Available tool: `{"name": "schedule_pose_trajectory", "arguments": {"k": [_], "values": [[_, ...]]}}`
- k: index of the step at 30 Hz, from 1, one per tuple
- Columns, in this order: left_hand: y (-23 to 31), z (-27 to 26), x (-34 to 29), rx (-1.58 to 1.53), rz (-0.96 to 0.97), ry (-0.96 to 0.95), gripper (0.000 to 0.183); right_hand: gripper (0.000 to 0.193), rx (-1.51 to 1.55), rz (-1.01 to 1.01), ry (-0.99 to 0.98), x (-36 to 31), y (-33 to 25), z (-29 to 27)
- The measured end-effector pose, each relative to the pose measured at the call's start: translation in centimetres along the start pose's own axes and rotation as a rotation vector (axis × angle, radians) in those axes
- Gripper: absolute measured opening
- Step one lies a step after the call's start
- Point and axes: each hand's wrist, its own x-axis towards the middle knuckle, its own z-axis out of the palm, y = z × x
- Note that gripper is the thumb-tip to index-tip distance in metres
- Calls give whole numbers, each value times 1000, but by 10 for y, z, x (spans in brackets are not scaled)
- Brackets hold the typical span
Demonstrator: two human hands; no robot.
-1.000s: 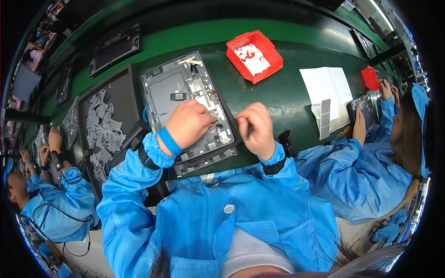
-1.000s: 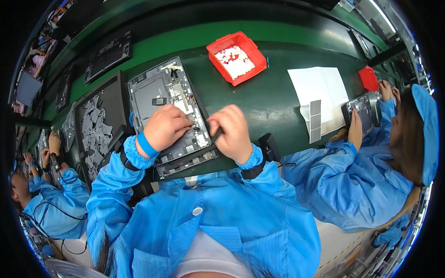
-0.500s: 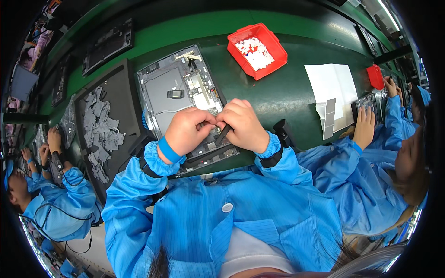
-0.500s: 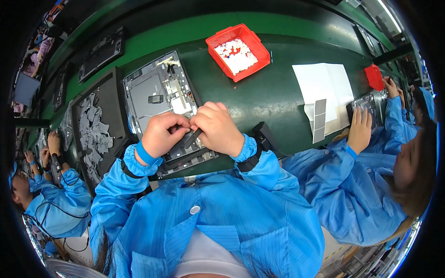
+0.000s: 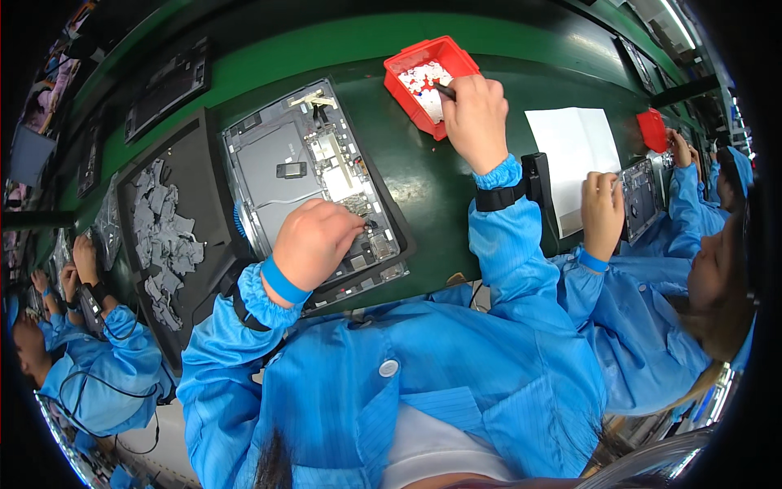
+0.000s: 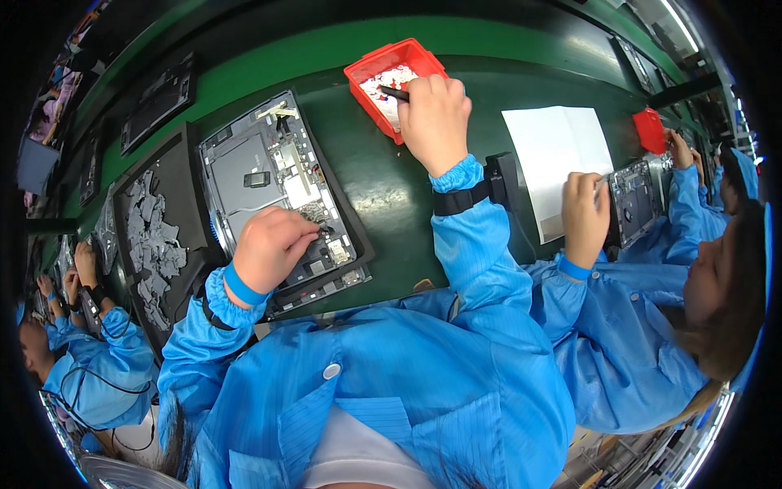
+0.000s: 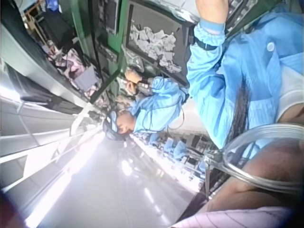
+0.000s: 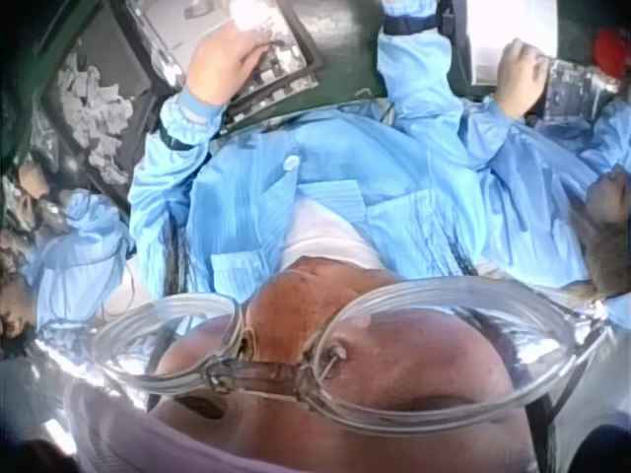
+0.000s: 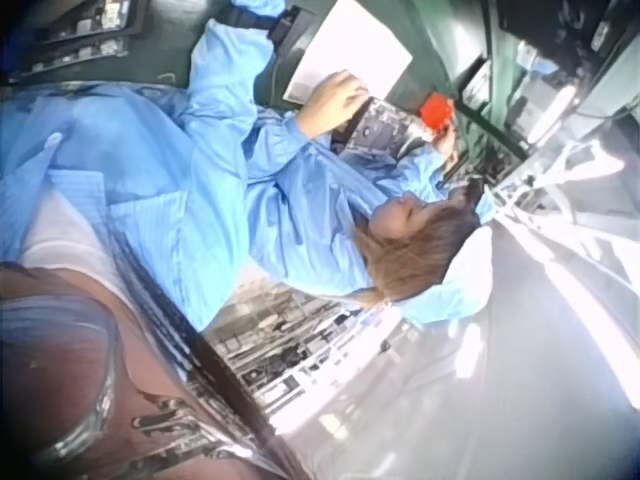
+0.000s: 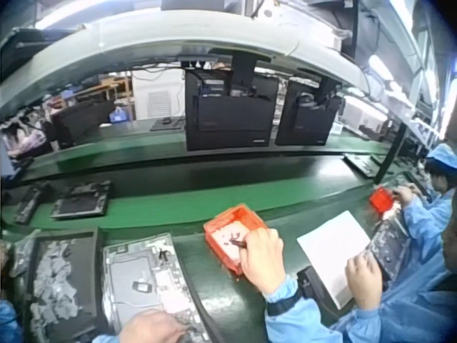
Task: The person assembles internal electronic components and a connector cable into a laptop casing, connecting them to a motherboard by hand and with tweezers on a workbench.
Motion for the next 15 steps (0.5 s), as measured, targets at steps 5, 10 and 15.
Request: {"name": "schedule_pose_trajectory", "arguments": {"k": [5, 10, 15], "values": [[0, -2, -3, 67, 45, 25, 16, 12, 734, 382, -41, -12, 3, -25], [-4, -4, -1, 16, 19, 39, 16, 15, 1566, 598, -219, -59, -51, -54], [-4, -3, -3, -65, -15, 61, 17, 18, 1528, 500, -229, -98, -84, -45]]}}
